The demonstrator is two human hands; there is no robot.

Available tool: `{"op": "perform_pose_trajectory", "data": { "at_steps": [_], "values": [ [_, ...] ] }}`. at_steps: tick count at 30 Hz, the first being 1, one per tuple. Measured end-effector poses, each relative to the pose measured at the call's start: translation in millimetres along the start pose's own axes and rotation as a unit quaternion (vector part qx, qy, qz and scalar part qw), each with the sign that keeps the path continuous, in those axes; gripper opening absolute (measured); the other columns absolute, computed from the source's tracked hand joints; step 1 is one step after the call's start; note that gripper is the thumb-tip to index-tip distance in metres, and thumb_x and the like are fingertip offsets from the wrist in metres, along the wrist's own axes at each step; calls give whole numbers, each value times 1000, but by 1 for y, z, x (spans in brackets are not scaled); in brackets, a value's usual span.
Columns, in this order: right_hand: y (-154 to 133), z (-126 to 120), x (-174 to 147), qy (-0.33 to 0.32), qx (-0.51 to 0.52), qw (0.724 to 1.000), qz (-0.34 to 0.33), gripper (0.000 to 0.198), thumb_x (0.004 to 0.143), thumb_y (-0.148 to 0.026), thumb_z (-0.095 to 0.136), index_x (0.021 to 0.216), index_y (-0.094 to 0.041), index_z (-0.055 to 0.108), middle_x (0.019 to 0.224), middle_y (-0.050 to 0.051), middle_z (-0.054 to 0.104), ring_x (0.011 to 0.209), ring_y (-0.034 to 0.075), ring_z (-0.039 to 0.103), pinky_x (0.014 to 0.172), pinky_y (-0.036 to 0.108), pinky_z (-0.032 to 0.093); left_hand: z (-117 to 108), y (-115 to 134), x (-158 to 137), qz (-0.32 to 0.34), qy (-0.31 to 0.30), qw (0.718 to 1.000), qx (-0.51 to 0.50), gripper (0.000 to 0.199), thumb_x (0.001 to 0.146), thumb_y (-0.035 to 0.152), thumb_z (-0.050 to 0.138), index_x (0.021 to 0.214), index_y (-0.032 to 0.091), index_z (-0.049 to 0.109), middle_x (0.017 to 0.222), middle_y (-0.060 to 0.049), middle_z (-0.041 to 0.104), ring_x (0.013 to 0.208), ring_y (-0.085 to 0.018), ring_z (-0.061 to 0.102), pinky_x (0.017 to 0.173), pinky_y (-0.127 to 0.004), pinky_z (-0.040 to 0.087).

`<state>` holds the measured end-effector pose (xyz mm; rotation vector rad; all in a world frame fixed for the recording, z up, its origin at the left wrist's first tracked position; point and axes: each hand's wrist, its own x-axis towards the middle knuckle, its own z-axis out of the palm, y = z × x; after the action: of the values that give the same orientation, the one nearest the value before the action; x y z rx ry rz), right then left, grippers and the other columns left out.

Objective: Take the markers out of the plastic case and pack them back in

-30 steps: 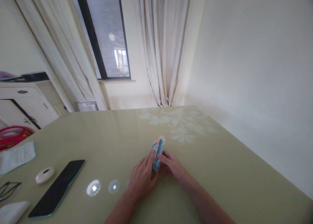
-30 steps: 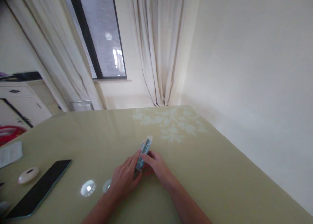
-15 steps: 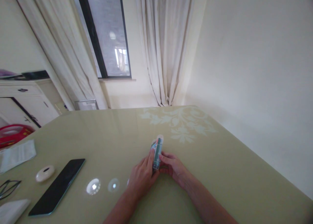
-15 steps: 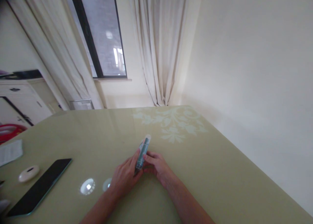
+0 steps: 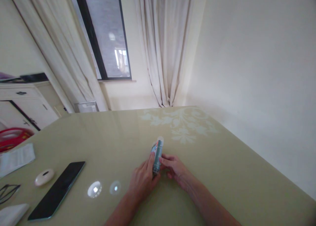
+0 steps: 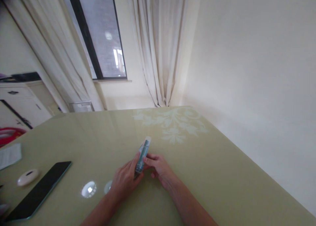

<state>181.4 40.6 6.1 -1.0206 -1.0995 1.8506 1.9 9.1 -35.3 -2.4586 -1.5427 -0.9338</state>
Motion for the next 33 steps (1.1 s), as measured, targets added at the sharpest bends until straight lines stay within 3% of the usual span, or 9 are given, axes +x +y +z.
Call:
{"op": "perform_pose_trajectory", "data": {
  "at_steps": [6, 16, 21, 25, 30, 33],
  "values": [
    [-2, 1, -1, 0, 11, 1000, 8, 51, 72, -52, 85, 112, -21, 79, 93, 8, 77, 70, 15, 65, 43, 18, 32, -3, 0, 1, 6, 3, 1000, 11, 73, 89, 23, 53, 158, 21, 29, 127, -13, 73, 104, -27, 75, 83, -36, 64],
    [2, 5, 0, -2, 44, 999, -3, 40, 76, -49, 83, 102, -19, 78, 86, 5, 75, 72, 14, 64, 57, 21, 43, -7, 0, 3, -31, 0, 999, 4, 57, 95, 37, 56, 149, 22, 47, 123, -13, 75, 96, -27, 77, 74, -32, 64],
    [1, 9, -1, -24, 86, 996, -23, 41, 76, -48, 84, 104, -18, 76, 100, 7, 76, 92, 20, 68, 82, 31, 53, -8, 3, 3, -27, 14, 999, 17, 56, 95, 33, 55, 149, 19, 47, 124, -13, 74, 94, -26, 77, 71, -31, 63],
    [2, 12, -3, -45, 111, 992, -26, 41, 77, -46, 83, 106, -18, 76, 105, 8, 76, 98, 22, 69, 97, 38, 50, -8, 6, 2, -31, 2, 999, 24, 63, 92, 29, 55, 153, 20, 42, 126, -13, 74, 97, -25, 76, 76, -32, 63],
    [5, 14, -3, -29, 119, 992, -20, 40, 76, -46, 84, 104, -18, 76, 99, 8, 76, 94, 22, 71, 97, 38, 50, -9, 10, 2, -49, 5, 998, 28, 57, 96, 35, 53, 150, 18, 45, 123, -14, 74, 96, -26, 76, 77, -33, 63],
    [5, 14, -2, -52, 113, 992, -29, 41, 76, -47, 85, 104, -18, 77, 100, 8, 77, 93, 22, 71, 98, 38, 50, -8, 10, 2, -43, 3, 999, 27, 55, 96, 32, 50, 149, 17, 43, 124, -14, 74, 96, -26, 77, 76, -34, 63]
  ]
}}
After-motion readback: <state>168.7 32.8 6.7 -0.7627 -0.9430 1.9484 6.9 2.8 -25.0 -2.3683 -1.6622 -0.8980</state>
